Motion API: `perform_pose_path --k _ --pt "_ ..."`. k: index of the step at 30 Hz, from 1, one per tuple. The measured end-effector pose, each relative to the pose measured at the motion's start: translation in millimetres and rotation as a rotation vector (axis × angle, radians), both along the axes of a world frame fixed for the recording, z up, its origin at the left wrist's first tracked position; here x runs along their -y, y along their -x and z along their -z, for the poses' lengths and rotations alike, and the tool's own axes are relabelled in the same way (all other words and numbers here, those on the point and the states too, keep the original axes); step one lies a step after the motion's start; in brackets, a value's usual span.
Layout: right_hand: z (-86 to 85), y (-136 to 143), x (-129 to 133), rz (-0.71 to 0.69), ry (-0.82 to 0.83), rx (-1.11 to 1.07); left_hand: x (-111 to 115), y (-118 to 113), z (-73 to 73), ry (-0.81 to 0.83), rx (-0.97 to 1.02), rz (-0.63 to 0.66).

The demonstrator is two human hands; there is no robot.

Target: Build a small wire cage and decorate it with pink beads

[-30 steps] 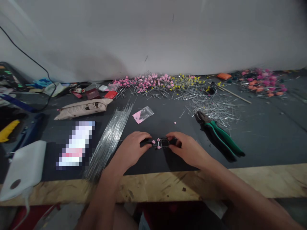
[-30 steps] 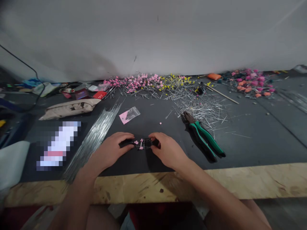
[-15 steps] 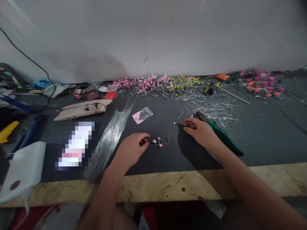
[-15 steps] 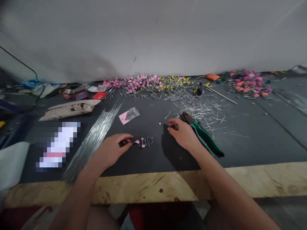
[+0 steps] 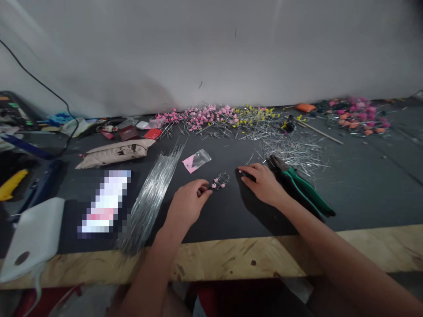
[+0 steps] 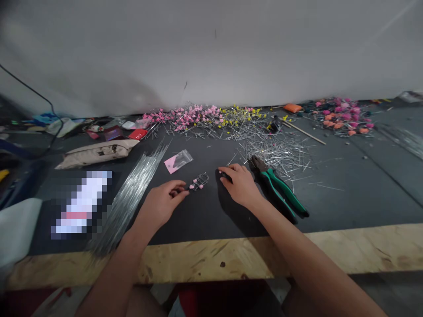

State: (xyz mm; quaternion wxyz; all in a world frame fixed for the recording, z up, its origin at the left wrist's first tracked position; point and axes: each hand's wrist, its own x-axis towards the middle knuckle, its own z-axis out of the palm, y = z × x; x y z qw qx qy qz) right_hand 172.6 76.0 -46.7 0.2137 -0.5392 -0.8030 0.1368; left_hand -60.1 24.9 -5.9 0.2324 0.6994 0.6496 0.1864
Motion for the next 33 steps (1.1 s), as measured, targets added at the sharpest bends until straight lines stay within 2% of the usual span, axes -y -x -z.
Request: perform_pose_path --k 3,8,12,26,33 --pt "-0.1 1 0 0.018 0.006 -0.020 2 10 -4.0 -0.026 -0.006 0.051" --pt "-0.6 2 0 0.056 0.012 -0.126 10 30 -9.0 0.022 -0.057 0.278" --pt "0.6 3 0 0.083 0.006 -0.175 14 33 -11.3 0.023 -0.130 0.362" --pt "2.7 3 -2 0.095 0.005 -0.195 8 22 -15.3 0.030 -0.141 0.357" --pt "0.7 4 -1 0.103 0.013 -0.192 7 15 -5.7 -0.039 -0.104 0.375"
